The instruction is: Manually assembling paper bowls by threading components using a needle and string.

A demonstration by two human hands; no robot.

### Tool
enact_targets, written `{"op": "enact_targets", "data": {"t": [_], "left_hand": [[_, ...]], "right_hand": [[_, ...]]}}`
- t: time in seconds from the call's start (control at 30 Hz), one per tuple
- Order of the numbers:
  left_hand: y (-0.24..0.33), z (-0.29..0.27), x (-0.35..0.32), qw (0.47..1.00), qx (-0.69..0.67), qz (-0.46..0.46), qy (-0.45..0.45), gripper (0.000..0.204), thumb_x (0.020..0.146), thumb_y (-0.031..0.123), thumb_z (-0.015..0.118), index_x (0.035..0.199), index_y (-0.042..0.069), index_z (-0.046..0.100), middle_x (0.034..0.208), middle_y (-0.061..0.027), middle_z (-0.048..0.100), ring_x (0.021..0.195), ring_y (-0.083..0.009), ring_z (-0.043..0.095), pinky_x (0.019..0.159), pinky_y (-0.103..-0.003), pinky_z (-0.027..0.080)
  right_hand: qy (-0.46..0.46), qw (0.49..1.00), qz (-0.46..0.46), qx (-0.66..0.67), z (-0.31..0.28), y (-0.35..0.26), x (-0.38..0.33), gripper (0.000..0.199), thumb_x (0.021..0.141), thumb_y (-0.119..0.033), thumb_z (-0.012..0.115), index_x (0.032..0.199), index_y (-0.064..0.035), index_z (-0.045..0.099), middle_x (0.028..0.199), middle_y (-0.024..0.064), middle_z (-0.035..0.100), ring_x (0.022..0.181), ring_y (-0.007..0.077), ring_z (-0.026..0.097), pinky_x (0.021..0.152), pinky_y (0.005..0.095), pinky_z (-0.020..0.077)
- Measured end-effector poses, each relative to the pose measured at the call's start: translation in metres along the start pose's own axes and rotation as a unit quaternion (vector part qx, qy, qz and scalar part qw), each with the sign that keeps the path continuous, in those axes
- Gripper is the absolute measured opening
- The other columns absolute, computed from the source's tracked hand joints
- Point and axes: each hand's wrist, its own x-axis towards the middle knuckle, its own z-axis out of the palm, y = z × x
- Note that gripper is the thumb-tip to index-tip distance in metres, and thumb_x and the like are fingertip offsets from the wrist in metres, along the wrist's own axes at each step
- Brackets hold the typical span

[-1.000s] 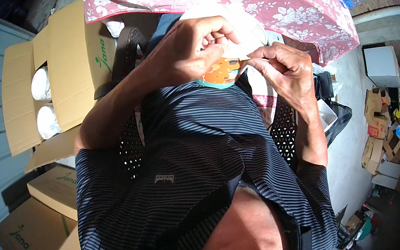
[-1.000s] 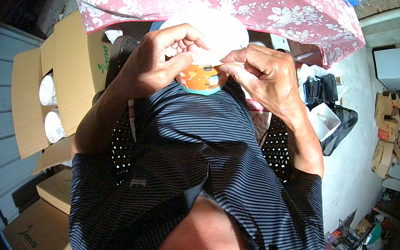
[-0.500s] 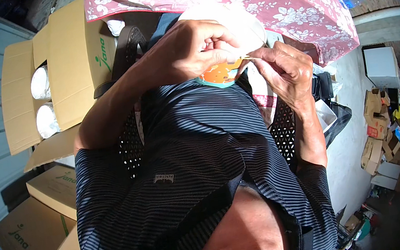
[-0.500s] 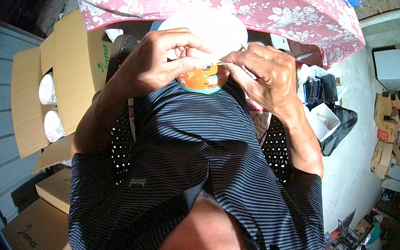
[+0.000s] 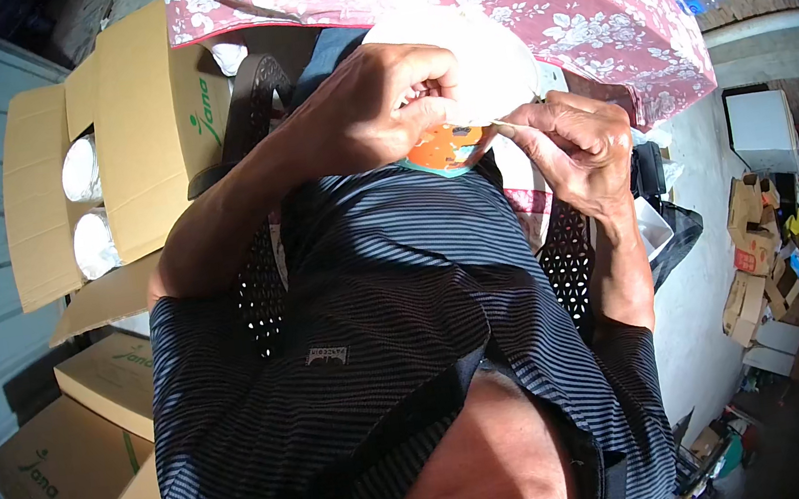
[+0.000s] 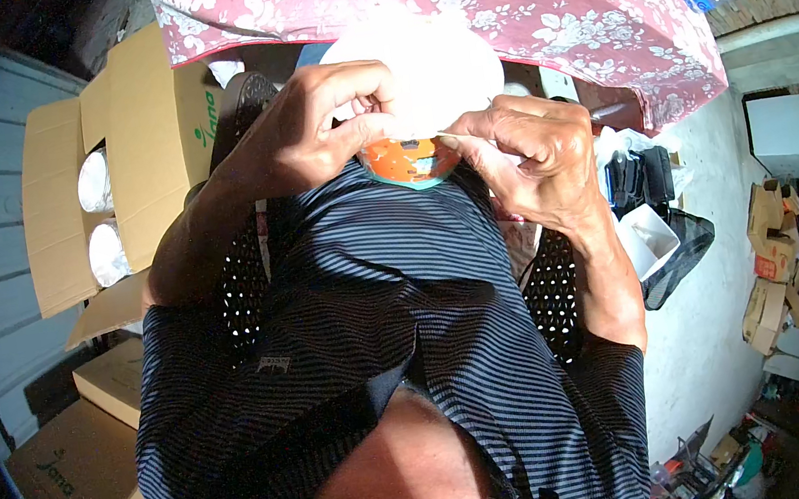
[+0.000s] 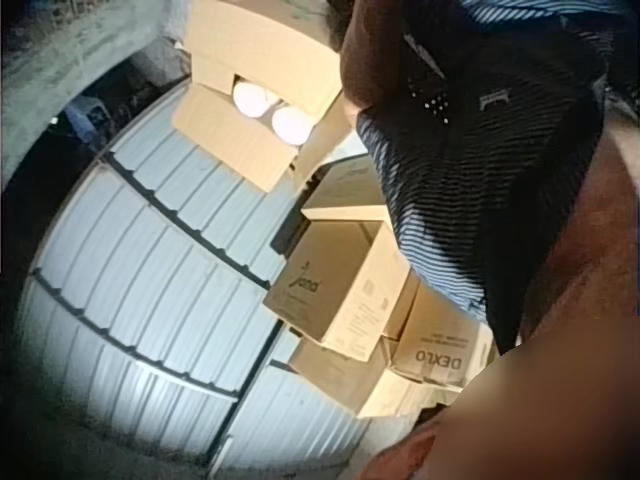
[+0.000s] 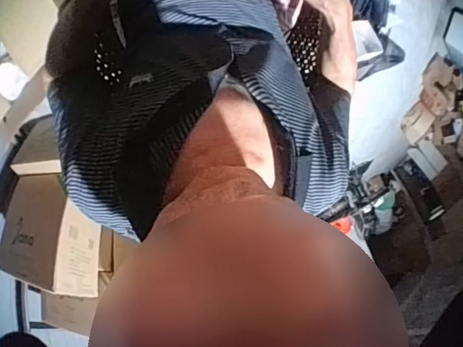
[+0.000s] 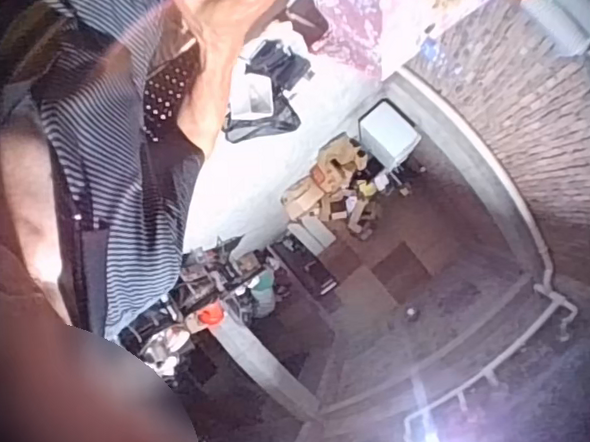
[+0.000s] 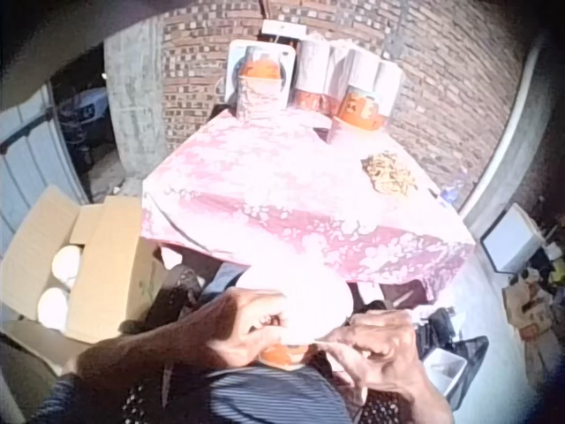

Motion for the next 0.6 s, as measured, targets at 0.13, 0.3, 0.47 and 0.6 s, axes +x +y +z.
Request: {"op": "enact_targets", "data": {"t": [0.13,0.3,0.47,0.6], "left_hand": [[0.010,-0.001,0.000,0.998,-0.021,-0.040,-0.041,0.013,0.092,0.004,0.072,0.098,-0.003,0.063,0.083,-0.0089,0.063,0.075,-0.0158,0.061,0.071,-0.031,0.051],[0.017,0.022,0.004,0.996,0.049,0.067,0.016,0.024,0.087,0.014,0.080,0.104,-0.001,0.072,0.088,-0.0106,0.071,0.078,-0.0211,0.069,0.071,-0.032,0.056],[0.020,0.022,0.006,0.992,0.088,0.084,0.024,0.017,0.085,0.013,0.081,0.095,0.002,0.076,0.083,-0.0094,0.071,0.074,-0.0235,0.068,0.065,-0.034,0.054],[0.023,0.015,0.008,0.995,0.064,0.078,-0.004,0.011,0.085,0.008,0.078,0.092,0.001,0.073,0.082,-0.0093,0.067,0.073,-0.0230,0.066,0.064,-0.034,0.053]], "right_hand": [[-0.004,0.995,0.078,0.069,-0.006,-0.007,-0.001,0.011,0.081,-0.002,0.081,0.093,-0.0011,0.080,0.061,0.0021,0.058,0.053,0.0079,0.049,0.048,0.0274,0.0324],[-0.014,0.997,0.061,0.040,-0.013,-0.014,0.000,0.008,0.083,-0.003,0.080,0.092,-0.0026,0.080,0.064,0.0044,0.064,0.052,0.0099,0.055,0.047,0.0264,0.0400],[0.008,0.996,0.080,0.038,-0.014,-0.008,-0.005,0.010,0.083,-0.005,0.082,0.092,-0.0020,0.079,0.066,0.0046,0.065,0.055,0.0104,0.057,0.051,0.0263,0.0416],[-0.040,0.998,0.049,0.021,-0.033,-0.007,0.001,0.012,0.082,-0.008,0.083,0.090,-0.0007,0.078,0.072,0.0084,0.071,0.059,0.0150,0.063,0.055,0.0302,0.0473]]}}
